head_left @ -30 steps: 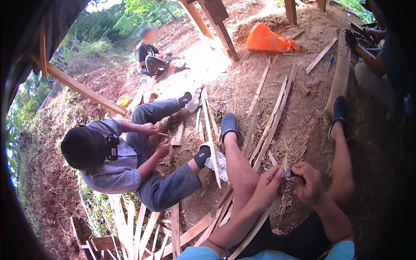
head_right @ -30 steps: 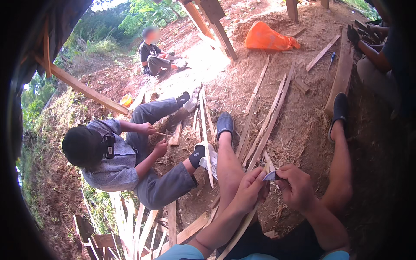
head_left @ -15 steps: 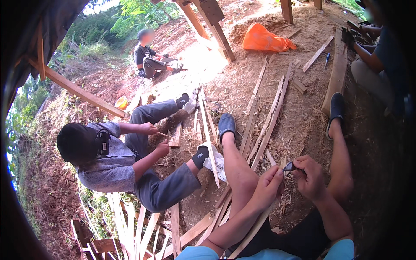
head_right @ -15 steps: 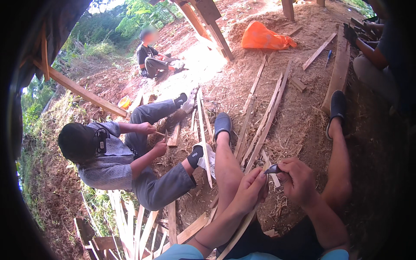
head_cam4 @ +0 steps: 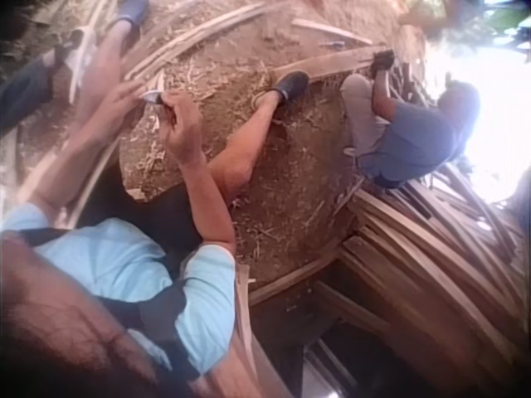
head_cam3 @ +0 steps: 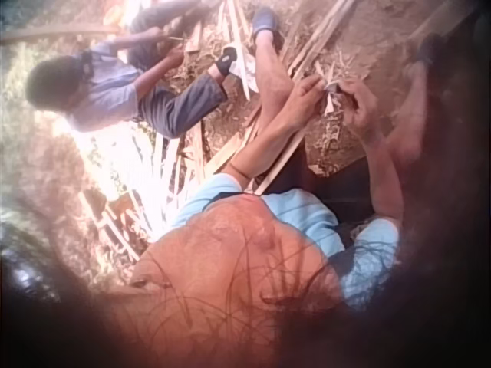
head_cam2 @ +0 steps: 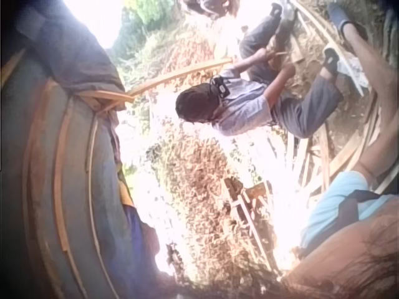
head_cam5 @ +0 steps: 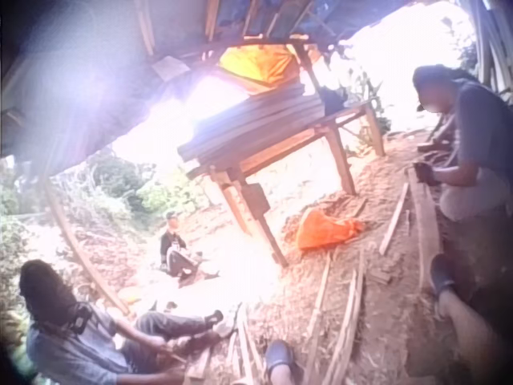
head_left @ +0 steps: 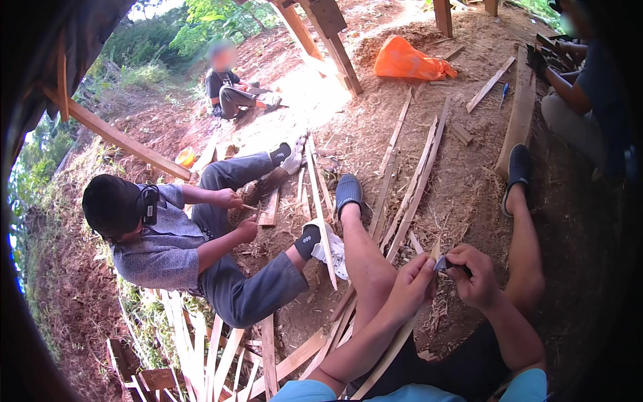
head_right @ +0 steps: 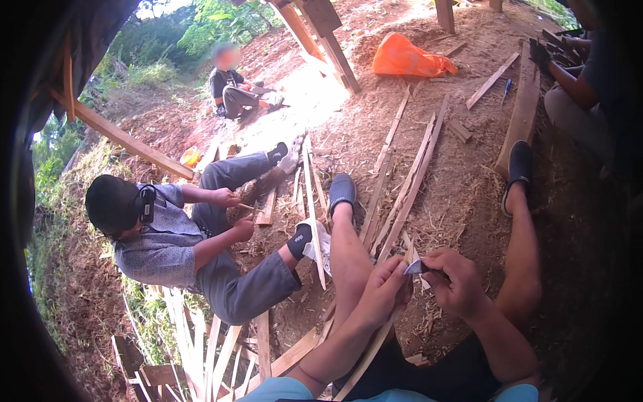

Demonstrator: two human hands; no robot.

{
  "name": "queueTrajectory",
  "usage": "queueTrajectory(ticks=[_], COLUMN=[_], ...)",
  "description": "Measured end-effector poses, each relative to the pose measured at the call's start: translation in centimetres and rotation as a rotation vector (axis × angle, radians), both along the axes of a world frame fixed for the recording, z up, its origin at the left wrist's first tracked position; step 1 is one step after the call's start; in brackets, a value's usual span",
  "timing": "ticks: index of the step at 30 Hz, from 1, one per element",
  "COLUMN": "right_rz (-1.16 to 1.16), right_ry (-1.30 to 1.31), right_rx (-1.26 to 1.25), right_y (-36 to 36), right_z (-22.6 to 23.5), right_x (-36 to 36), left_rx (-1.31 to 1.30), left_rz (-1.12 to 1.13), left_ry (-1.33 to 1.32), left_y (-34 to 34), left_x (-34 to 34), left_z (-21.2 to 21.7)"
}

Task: The person sits on the ground and uses a knife to shave thin strips from a piece of wood. They hold the wood in their left hand and the knife in their right, repeatedly scraping the blade along the wood's surface to create shavings.

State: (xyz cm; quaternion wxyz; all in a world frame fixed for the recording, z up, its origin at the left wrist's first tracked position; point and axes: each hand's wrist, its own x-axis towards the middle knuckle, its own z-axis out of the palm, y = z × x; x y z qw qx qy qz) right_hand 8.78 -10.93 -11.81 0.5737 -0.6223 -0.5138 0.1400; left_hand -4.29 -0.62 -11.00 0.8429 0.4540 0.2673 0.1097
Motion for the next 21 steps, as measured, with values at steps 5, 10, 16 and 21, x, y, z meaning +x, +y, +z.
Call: queueTrajectory(ticks=[5,10,16,21], right_rz=[0.054,0.079,0.094,0.084], right_ry=[0.09,0.147,0.134,0.101], right_rx=[-0.033,-0.068,-0.083,-0.081], right_y=[-0.06,-0.14,-0.14,0.12], right_z=[0.02,0.09,0.24,0.47], right_x=[0.32,0.54,0.91,0.89], left_rx=[-0.027,-0.069,-0.061,-0.052], left_rz=[-0.039,-0.032,-0.043,-0.001], left_ry=[-0.007,-0.023,-0.003,-0.002], left_y=[0.39,0.39,0.49,0.35], left_x=[-0.15,0.03,0.13,0.3], left_z=[-0.36,-0.54,-0.27,-0.09])
